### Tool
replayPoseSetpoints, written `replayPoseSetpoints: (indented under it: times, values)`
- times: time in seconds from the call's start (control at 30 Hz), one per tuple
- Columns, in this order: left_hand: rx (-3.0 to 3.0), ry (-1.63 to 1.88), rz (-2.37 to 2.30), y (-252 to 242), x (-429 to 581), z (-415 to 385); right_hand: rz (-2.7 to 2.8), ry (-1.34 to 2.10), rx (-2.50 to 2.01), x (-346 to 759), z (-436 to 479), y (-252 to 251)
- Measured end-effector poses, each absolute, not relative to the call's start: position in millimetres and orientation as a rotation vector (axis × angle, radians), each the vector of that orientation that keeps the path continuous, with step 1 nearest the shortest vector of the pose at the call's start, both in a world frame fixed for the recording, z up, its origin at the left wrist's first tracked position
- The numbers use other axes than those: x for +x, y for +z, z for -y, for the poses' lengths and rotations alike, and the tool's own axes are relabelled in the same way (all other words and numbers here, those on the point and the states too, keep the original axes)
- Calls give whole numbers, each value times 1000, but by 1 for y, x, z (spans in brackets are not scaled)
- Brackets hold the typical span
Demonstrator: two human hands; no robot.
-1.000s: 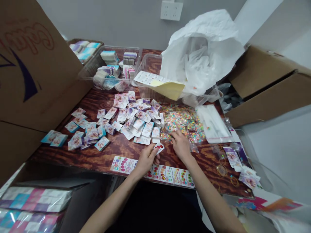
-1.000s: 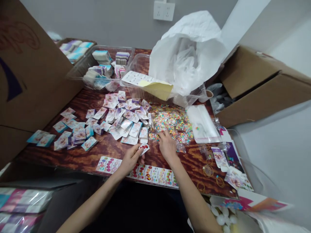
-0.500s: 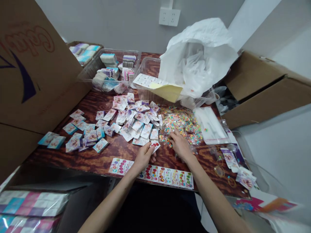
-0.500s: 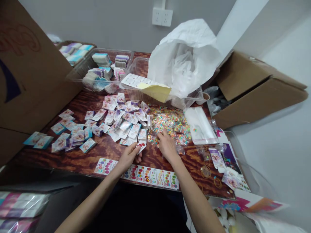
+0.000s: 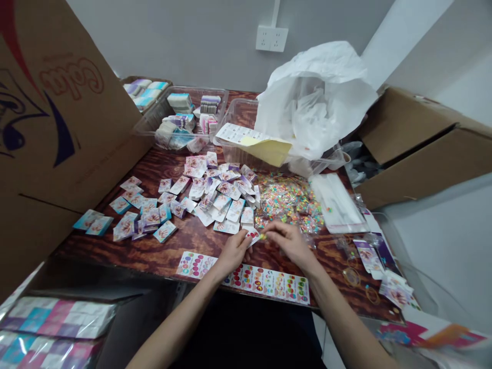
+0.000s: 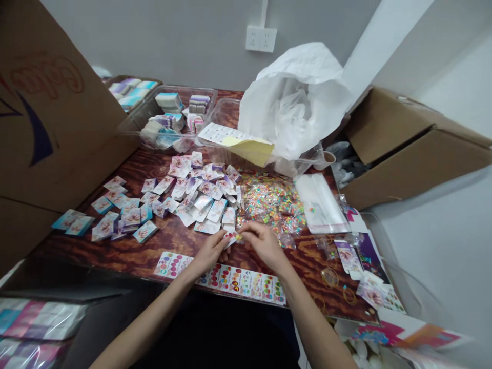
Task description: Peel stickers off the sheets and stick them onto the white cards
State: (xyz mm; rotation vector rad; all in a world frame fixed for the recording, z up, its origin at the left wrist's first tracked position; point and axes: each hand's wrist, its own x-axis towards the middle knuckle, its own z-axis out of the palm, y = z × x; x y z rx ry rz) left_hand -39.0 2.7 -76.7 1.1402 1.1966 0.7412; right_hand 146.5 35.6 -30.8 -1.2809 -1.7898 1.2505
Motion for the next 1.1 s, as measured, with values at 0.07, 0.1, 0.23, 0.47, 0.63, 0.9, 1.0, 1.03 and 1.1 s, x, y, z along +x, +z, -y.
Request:
replayPoseSetpoints:
  times: [0.07, 0.1, 0.23, 0.47, 0.63, 0.9, 1.0, 1.03, 1.1]
  values:
    - [1163, 724, -1164, -77, -37, -2, 1905, 1207, -1221, 132, -26, -31]
    - [1171, 719, -1151, -76, -36, -2, 1948, 1134, -1242, 126, -21, -33]
    - [1162, 710, -1114, -72, -38, -2, 1941, 865, -1400, 116, -11, -39]
    - [1120, 696, -1019, -62, -40, -1, 1858, 947, -1455, 126, -15, -43]
    - [1406, 611, -1068, -58, -45, 0, 1627, 1501, -1409, 139, -21, -53]
    - [2559, 543, -1398, -50, -62, -53, 1252, 1532, -1368, 149, -22, -48]
    - [2721, 402, -1313, -54, -60, -72, 1259, 1553, -1348, 145, -21, -47]
    - [2741, 387, -1293, -55, -58, -76, 1254, 1554, -1343, 145, -21, -47]
    - [2757, 397, -1265, -55, -56, -80, 1236, 1555, -1331, 145, -19, -47]
